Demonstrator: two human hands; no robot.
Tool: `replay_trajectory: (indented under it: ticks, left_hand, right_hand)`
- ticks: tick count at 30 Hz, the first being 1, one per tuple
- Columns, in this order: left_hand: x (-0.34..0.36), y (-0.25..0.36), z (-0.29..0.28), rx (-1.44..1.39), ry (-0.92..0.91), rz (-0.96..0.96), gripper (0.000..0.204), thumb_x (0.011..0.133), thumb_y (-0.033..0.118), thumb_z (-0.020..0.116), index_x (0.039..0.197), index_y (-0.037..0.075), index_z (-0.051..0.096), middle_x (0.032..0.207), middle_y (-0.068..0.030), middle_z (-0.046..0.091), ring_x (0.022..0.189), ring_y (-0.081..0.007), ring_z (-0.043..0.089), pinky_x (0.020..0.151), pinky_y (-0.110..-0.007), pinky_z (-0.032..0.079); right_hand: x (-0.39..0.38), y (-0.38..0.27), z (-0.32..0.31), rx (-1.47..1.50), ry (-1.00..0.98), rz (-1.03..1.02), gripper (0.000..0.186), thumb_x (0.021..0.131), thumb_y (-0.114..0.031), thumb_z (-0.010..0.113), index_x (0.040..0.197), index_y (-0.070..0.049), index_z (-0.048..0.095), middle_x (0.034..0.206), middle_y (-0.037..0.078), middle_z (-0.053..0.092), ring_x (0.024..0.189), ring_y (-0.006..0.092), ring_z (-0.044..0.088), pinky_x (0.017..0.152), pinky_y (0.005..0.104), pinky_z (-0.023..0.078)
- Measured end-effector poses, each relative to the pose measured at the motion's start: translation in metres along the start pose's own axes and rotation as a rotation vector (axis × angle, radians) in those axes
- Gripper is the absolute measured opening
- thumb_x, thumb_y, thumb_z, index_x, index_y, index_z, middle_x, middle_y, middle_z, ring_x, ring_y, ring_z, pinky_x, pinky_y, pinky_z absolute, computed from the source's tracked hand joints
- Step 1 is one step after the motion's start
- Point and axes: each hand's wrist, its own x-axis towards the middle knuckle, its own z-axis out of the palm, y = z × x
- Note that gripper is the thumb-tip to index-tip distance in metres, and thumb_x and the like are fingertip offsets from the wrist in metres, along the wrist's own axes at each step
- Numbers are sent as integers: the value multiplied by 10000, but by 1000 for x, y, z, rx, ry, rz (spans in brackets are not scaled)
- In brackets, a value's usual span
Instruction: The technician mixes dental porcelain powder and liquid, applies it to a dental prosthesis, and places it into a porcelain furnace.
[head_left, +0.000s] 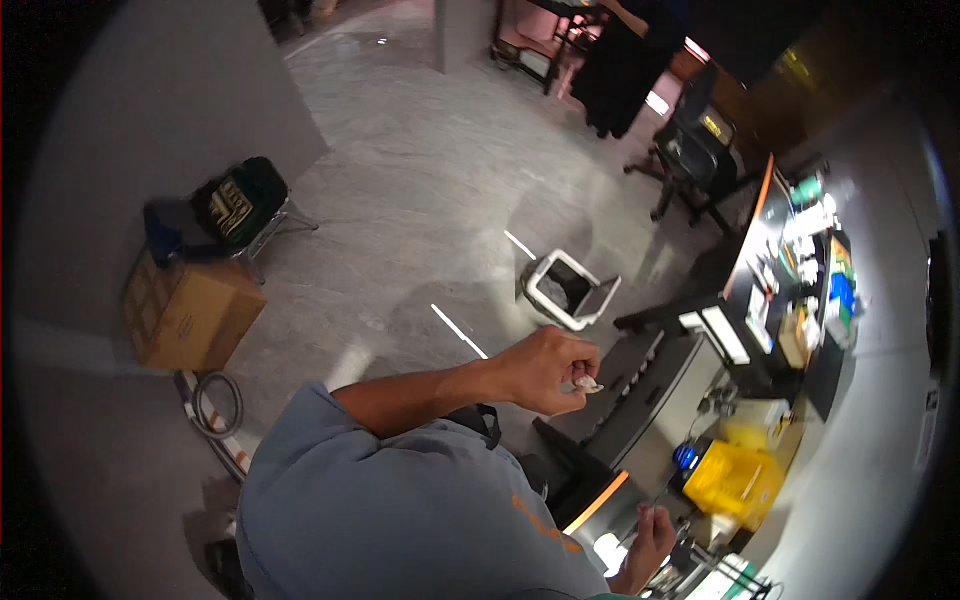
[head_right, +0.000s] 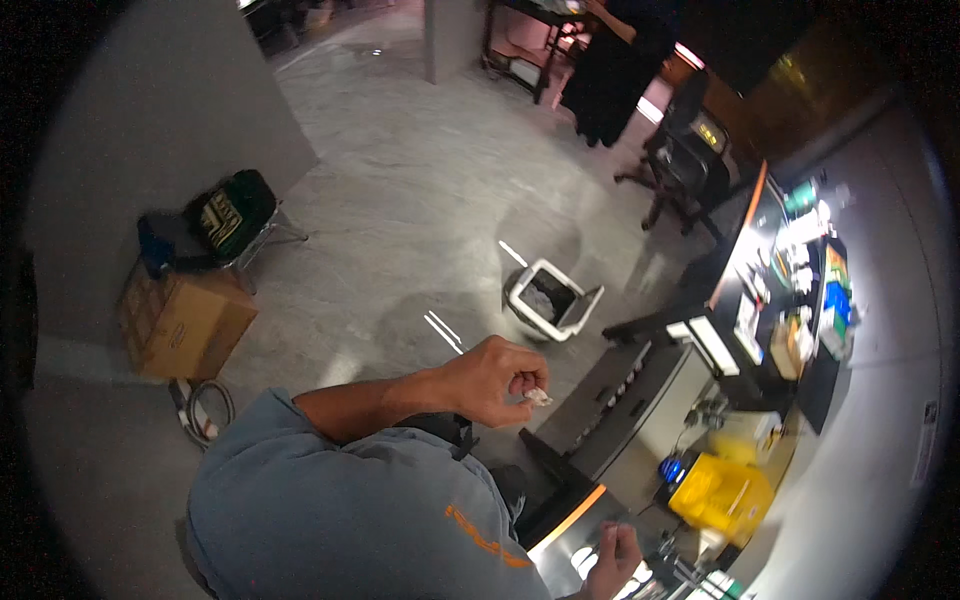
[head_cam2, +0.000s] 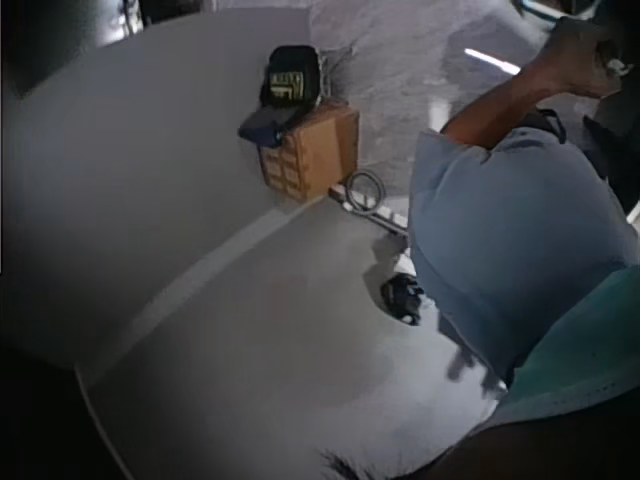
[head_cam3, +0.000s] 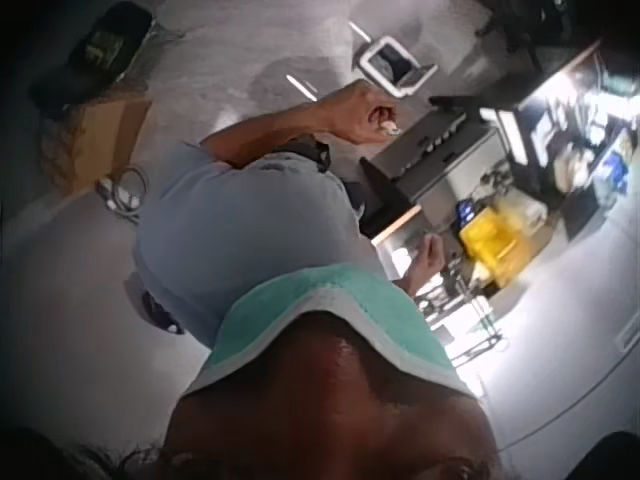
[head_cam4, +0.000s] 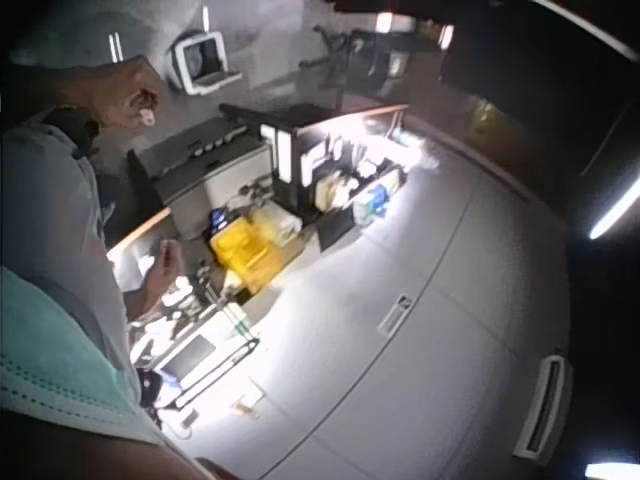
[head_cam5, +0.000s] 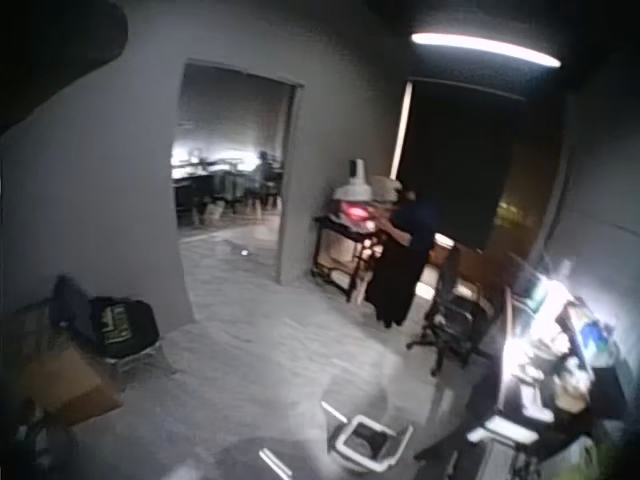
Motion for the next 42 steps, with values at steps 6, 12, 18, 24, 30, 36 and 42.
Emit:
replay_trajectory:
  ticks: [6,12,18,24,30,36,42]
  left_hand:
    - [-44,1,-58,77,345,-123,167,718,70,732,859,9,666,747,-62,658,645,-122,600,621,-279,506]
    - [-47,-11,-83,117,546,-246,164,720,67,731,859,6,668,725,-54,661,647,-108,614,611,-271,499]
    - [-14,-31,-102,170,679,-284,142,761,68,745,867,13,668,719,-48,661,638,-103,611,594,-268,476]
    - [49,-68,-132,182,757,-281,134,770,58,738,877,17,669,733,-42,674,639,-99,614,603,-265,474]
    - [104,-112,-186,239,820,-336,138,769,61,745,879,12,676,739,-49,680,645,-94,617,593,-254,474]
    - [139,-165,-261,268,899,-403,156,755,41,747,892,5,681,721,-46,668,637,-92,603,581,-254,465]
    - [185,-206,-382,285,876,-474,148,758,53,758,881,28,680,720,-40,671,632,-101,606,570,-279,439]
  right_hand:
    - [102,-67,77,-45,-276,-227,115,960,-98,676,912,0,638,828,13,617,774,61,517,706,222,401]
    - [166,-96,144,-4,-412,-255,117,934,-115,712,923,-9,666,745,14,636,665,83,572,624,231,452]
    - [251,-111,192,138,-520,-299,113,850,6,772,925,39,694,849,95,691,789,166,693,710,283,551]
    - [366,-127,252,311,-410,-248,166,815,-27,804,877,28,661,932,121,701,861,184,697,824,313,557]
    - [452,-178,355,312,-569,-179,166,847,-25,770,921,-10,622,879,95,698,851,171,689,793,264,540]
    - [492,-213,491,263,-835,-111,225,891,-14,730,1092,62,664,941,108,703,803,167,685,757,272,557]
    - [535,-247,619,245,-832,-78,264,942,-30,676,1178,88,658,949,101,688,739,139,633,680,245,513]
